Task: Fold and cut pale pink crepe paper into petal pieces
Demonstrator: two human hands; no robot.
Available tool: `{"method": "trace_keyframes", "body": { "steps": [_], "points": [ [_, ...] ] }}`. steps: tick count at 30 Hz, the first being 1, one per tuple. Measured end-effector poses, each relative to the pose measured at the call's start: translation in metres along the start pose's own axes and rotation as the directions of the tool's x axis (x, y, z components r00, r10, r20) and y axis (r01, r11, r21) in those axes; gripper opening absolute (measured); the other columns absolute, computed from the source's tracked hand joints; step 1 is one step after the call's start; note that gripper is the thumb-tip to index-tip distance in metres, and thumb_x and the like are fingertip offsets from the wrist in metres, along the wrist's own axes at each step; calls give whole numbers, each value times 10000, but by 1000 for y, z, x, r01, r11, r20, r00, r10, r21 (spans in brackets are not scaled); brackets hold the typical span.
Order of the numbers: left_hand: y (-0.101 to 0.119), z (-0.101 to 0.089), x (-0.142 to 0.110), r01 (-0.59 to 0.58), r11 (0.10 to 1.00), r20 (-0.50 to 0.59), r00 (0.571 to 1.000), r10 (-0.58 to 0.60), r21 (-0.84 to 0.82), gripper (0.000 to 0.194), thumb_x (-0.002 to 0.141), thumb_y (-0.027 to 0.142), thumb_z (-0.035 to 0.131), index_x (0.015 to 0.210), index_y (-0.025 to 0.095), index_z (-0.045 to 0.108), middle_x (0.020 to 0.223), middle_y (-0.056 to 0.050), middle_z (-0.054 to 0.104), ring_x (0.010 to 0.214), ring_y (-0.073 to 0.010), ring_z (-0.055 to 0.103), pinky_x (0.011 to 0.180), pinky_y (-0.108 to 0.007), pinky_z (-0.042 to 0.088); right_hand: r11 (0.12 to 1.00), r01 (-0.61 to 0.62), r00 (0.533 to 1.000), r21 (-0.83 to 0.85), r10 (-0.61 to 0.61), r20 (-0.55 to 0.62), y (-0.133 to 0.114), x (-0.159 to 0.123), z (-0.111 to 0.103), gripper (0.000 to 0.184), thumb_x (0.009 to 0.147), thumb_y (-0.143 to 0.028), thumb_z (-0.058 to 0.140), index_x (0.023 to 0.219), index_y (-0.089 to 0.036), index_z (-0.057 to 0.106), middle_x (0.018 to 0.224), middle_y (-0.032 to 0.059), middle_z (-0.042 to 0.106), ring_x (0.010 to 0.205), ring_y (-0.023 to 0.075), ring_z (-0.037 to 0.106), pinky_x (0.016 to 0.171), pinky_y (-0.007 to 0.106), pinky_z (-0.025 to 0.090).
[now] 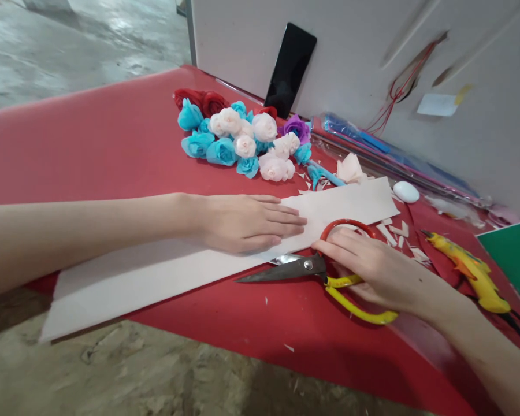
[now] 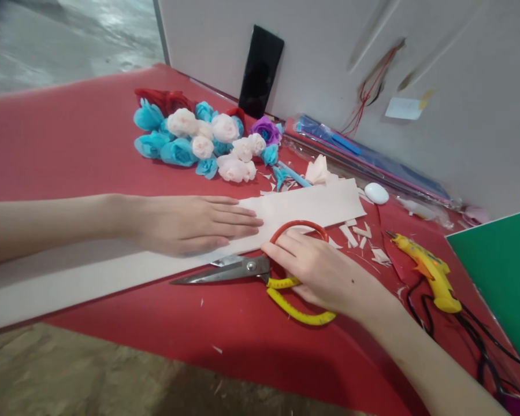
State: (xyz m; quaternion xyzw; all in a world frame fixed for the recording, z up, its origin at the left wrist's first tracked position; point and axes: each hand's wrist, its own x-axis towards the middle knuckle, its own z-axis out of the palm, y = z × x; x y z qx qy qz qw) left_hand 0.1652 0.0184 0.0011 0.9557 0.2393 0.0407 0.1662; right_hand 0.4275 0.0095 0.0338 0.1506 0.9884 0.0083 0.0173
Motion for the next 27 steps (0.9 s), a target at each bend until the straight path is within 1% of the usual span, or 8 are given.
{"method": "trace_keyframes", "body": {
  "steps": [2,6,10,13,18,22,25,27],
  "points": [
    [-1,1,0,1,1000,0,1000,-1,-2,496,961,293,231,1432,166,323,1521,21,248,1406,-116,192,1159,-260,69,1000,-3,1000,18,3,-8,1,0,-1,428,760,-22,382,1157,-113,515,925,127,614,858,239,576,712,344,503],
    [-2,3,0,-23,1000,-16,1000,23,19,494,968,291,231,1434,151,317,1522,10,261,1406,-100,186,1152,-230,53,999,-20,1000,47,19,2,3,-1,-2,435,749,18,368,1123,-122,543,929,120,631,851,220,585,723,323,497],
    [-1,3,-1,-33,999,-18,999,34,43,495,966,275,235,1434,136,315,1523,-1,261,1406,-103,188,1148,-221,46,998,7,1000,57,-6,-17,5,-2,-2,388,769,20,362,1072,-109,567,819,91,622,772,204,570,671,294,484],
    [-1,3,-1,-33,998,-21,999,34,47,493,968,283,230,1435,147,313,1524,5,258,1405,-99,188,1150,-226,50,997,1,1000,72,1,-18,7,-3,-3,387,771,14,370,1078,-123,563,846,88,620,789,198,563,694,294,476],
    [-3,3,-2,-36,998,-18,999,37,56,487,977,291,227,1435,149,311,1526,-2,261,1408,-88,173,1148,-223,49,994,-22,998,105,15,63,4,0,-5,389,720,0,384,1041,-134,558,857,92,611,781,203,560,692,304,475],
    [-2,4,-2,-50,994,-47,997,55,94,478,981,283,233,1435,158,312,1537,-14,237,1413,-121,166,1150,-259,23,991,-61,993,120,48,109,0,1,-7,381,729,-25,407,1077,-115,532,889,112,614,805,221,569,705,329,481],
    [1,3,-3,-66,991,-83,994,76,116,465,978,280,250,1415,155,348,1493,-66,348,1377,-174,274,1148,-314,73,989,-92,989,115,76,130,-2,1,-7,417,712,-29,430,1107,-131,517,930,113,612,847,229,572,742,344,483],
    [4,0,-6,-56,994,-99,993,66,98,452,976,281,272,1390,137,386,1433,-95,437,1323,-190,367,1136,-315,126,989,-102,985,109,86,148,-2,0,-7,441,699,-26,432,1118,-136,513,943,111,613,852,230,572,746,348,484]
  ]
}}
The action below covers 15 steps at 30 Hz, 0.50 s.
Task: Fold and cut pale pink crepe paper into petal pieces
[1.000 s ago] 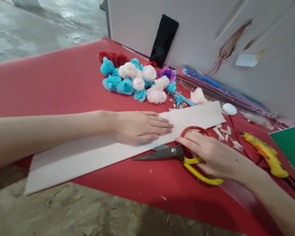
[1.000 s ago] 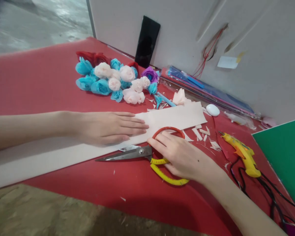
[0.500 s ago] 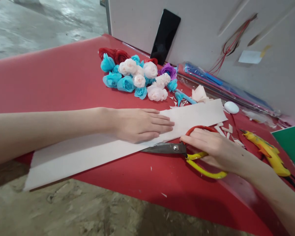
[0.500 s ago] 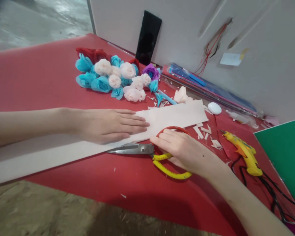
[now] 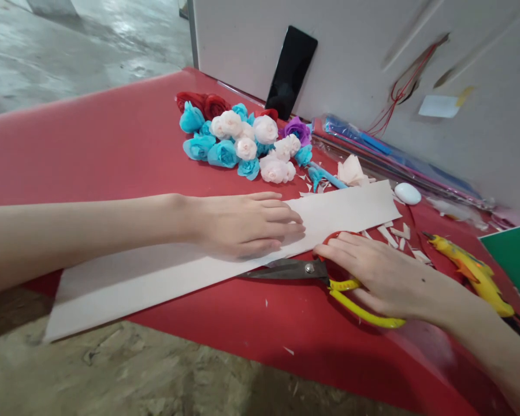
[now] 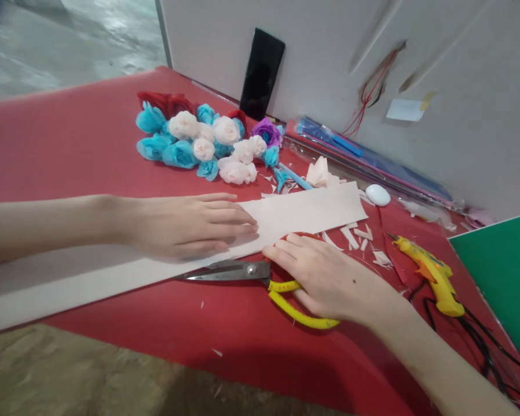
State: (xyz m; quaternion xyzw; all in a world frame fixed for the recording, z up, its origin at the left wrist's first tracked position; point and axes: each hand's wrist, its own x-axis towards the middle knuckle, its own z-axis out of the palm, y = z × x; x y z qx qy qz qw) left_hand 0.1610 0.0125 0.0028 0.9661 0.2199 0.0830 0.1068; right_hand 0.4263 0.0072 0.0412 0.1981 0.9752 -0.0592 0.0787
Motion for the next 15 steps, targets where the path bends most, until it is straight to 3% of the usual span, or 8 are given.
{"method": "trace_keyframes", "body": {
  "steps": [6,10,15],
  "points": [
    [10,-9,-29,50,998,16,999,-50,-46,433,976,248,301,1394,183,389,1435,-47,444,1340,-150,354,1145,-261,84,997,33,999,-68,-35,-38,-2,0,3,420,720,-58,422,1127,-90,520,957,133,620,861,259,567,769,399,478],
    [17,-8,-48,76,996,53,996,-74,-48,456,969,262,332,1422,213,345,1493,9,349,1382,-132,274,1150,-236,40,991,52,995,-124,-62,-80,-2,0,5,402,752,-73,414,1141,-81,513,947,137,619,854,267,563,780,412,467],
    [21,-5,-53,71,997,109,992,-69,-14,489,968,291,340,1446,204,291,1528,37,244,1409,-113,180,1145,-223,-24,983,83,988,-164,-102,-116,0,0,4,388,769,-88,418,1146,-83,508,935,134,618,845,265,553,772,399,452]
  ]
}}
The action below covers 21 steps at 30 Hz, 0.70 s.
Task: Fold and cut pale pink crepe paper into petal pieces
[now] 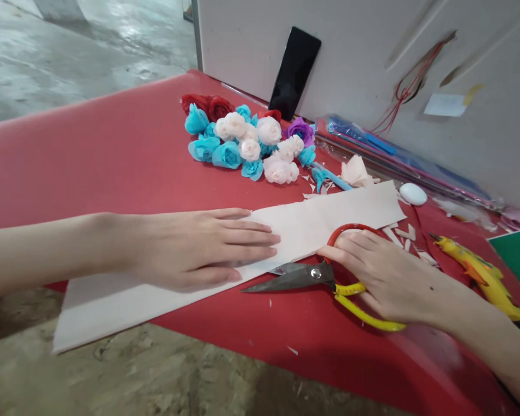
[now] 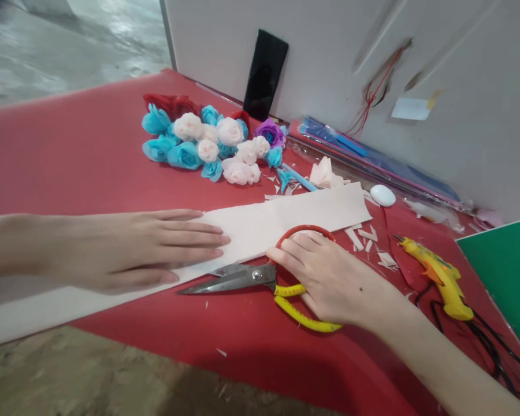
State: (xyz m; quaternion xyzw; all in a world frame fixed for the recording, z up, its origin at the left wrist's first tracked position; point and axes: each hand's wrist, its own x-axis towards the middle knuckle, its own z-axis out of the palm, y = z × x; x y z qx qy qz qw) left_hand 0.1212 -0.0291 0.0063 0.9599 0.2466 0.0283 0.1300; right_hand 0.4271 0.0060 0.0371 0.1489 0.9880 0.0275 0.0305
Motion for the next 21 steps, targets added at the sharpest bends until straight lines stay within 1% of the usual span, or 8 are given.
{"method": "trace_keyframes", "body": {
  "steps": [5,12,14,18,21],
  "points": [
    [0,0,2,3,1000,-8,1000,-3,-3,490,965,357,343,1437,230,313,1523,32,253,1406,-129,199,1151,-245,-1,999,36,999,-13,-36,-25,2,3,-2,397,748,-78,393,1126,-70,516,900,131,618,828,258,549,765,389,445],
    [1,-1,2,15,1000,9,1000,-15,-10,492,969,363,330,1442,234,293,1529,45,225,1409,-122,185,1151,-251,-5,998,61,998,9,-61,20,6,8,0,467,685,-81,428,1145,-67,505,906,135,604,840,259,540,776,391,442],
    [1,0,2,11,1000,4,1000,-11,-9,494,970,365,324,1443,231,290,1530,46,223,1409,-117,182,1149,-247,-6,998,60,998,23,-61,33,8,8,1,466,692,-77,427,1152,-64,500,908,138,600,833,256,535,766,389,444],
    [0,1,2,4,1000,-10,1000,-4,-5,502,968,370,328,1441,205,300,1527,25,241,1407,-124,194,1149,-243,0,994,94,995,62,-95,10,11,7,3,474,708,-63,424,1178,-70,481,962,147,593,877,254,522,779,380,439],
    [1,0,2,3,1000,-17,1000,-3,-7,510,964,372,340,1439,191,308,1523,14,254,1405,-130,204,1151,-245,10,991,118,993,62,-118,-12,13,8,4,445,706,-36,413,1141,-79,499,925,134,595,838,239,518,754,360,440]
  ]
}}
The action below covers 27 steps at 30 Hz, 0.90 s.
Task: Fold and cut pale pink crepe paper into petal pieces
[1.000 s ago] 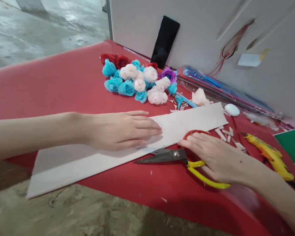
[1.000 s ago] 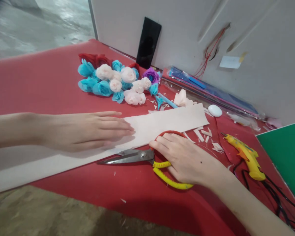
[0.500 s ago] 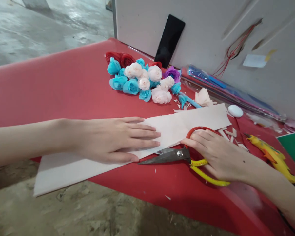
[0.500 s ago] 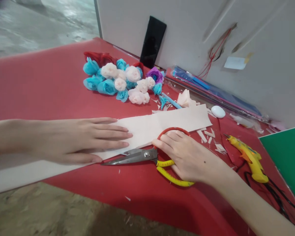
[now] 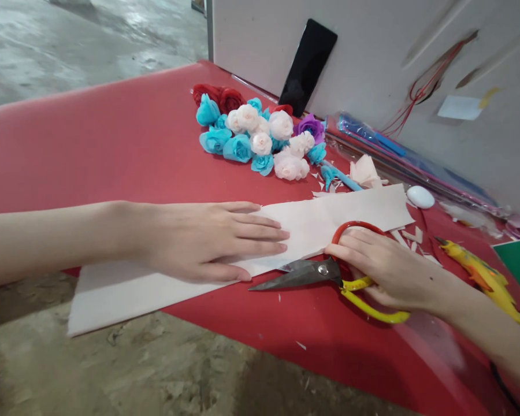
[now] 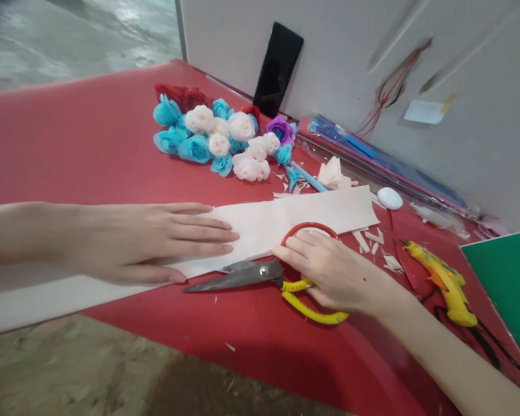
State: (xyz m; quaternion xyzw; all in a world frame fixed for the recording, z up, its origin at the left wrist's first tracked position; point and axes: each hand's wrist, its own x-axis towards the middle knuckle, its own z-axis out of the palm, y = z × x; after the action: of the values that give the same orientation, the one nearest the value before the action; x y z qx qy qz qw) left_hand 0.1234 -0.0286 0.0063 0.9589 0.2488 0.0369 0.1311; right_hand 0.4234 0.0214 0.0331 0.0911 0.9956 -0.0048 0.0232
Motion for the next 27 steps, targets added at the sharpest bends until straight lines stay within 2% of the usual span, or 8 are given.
{"method": "trace_keyframes", "body": {
  "steps": [7,17,22,27],
  "points": [
    [0,1,0,6,1000,-4,1000,-7,-4,508,959,366,351,1438,202,311,1524,17,253,1406,-137,205,1155,-256,27,999,40,998,20,-39,-43,4,0,1,410,730,25,369,1090,-106,518,778,74,580,695,195,489,645,301,425],
    [0,0,0,16,999,-9,1000,-17,-45,507,952,349,373,1442,237,303,1515,16,261,1397,-171,234,1169,-297,70,997,59,998,-52,-60,-33,4,-3,-1,428,737,52,317,1067,-134,516,794,74,612,734,198,535,664,304,429],
    [0,1,-1,17,997,-17,1000,-19,-79,523,945,363,390,1447,267,280,1514,23,261,1395,-175,238,1170,-302,73,1000,-6,1000,-13,6,19,1,-3,1,354,768,-45,380,1095,-87,508,844,107,590,745,216,522,665,321,427],
    [-2,2,-3,15,994,-17,1000,-17,-105,517,950,268,348,1454,299,238,1517,65,249,1400,-161,215,1172,-299,66,998,-20,1000,-56,21,16,-5,-1,-3,318,780,-107,400,1075,-64,513,862,133,595,773,241,535,712,351,428]
  ]
}}
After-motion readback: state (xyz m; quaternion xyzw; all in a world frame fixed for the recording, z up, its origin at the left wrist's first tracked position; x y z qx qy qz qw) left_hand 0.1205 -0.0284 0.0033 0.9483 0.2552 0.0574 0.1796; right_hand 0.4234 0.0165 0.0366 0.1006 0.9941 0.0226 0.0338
